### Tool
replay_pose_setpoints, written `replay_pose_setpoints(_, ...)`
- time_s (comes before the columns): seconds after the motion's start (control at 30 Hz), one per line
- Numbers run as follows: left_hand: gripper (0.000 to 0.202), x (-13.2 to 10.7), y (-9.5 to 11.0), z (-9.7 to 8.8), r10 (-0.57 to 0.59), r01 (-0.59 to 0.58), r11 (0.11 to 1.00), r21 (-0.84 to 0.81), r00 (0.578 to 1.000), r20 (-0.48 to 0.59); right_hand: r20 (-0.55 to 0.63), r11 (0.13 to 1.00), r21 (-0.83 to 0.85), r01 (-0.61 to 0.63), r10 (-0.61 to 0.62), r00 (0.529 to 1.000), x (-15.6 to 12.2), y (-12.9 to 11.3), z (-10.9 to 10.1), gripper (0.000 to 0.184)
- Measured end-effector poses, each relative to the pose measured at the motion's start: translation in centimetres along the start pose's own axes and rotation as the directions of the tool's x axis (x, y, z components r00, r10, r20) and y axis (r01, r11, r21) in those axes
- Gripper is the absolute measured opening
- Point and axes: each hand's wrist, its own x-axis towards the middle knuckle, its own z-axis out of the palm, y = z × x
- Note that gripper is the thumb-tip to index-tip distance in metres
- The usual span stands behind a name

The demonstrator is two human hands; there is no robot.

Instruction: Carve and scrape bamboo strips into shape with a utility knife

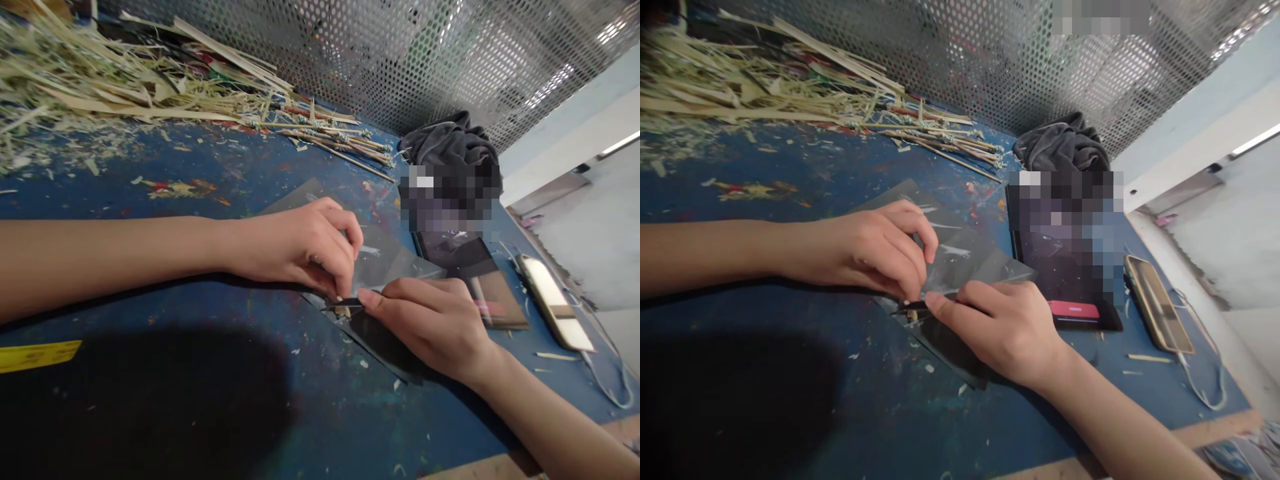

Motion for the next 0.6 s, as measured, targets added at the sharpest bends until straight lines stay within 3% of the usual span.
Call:
replay_pose_setpoints(0.27,0.010,-0.14,-0.17,0.05,0.019,-0.020,0.999,0.047,1.000,0.016,-0.018,0.998,-0.007,0.059,-0.060,0.998,-0.54,0.19,-0.20,0.013)
replay_pose_setpoints(0.4,0.009,-0.18,-0.34,0.10,0.022,-0.022,0.999,0.032,1.000,0.011,-0.061,1.000,-0.008,0.025,-0.026,0.998,-0.20,0.12,-0.20,0.016)
replay_pose_setpoints(0.6,0.010,-0.13,-0.25,0.04,0.005,-0.005,1.000,0.012,1.000,0.004,0.046,0.996,0.084,-0.015,0.012,0.999,-0.51,0.25,-0.02,0.016)
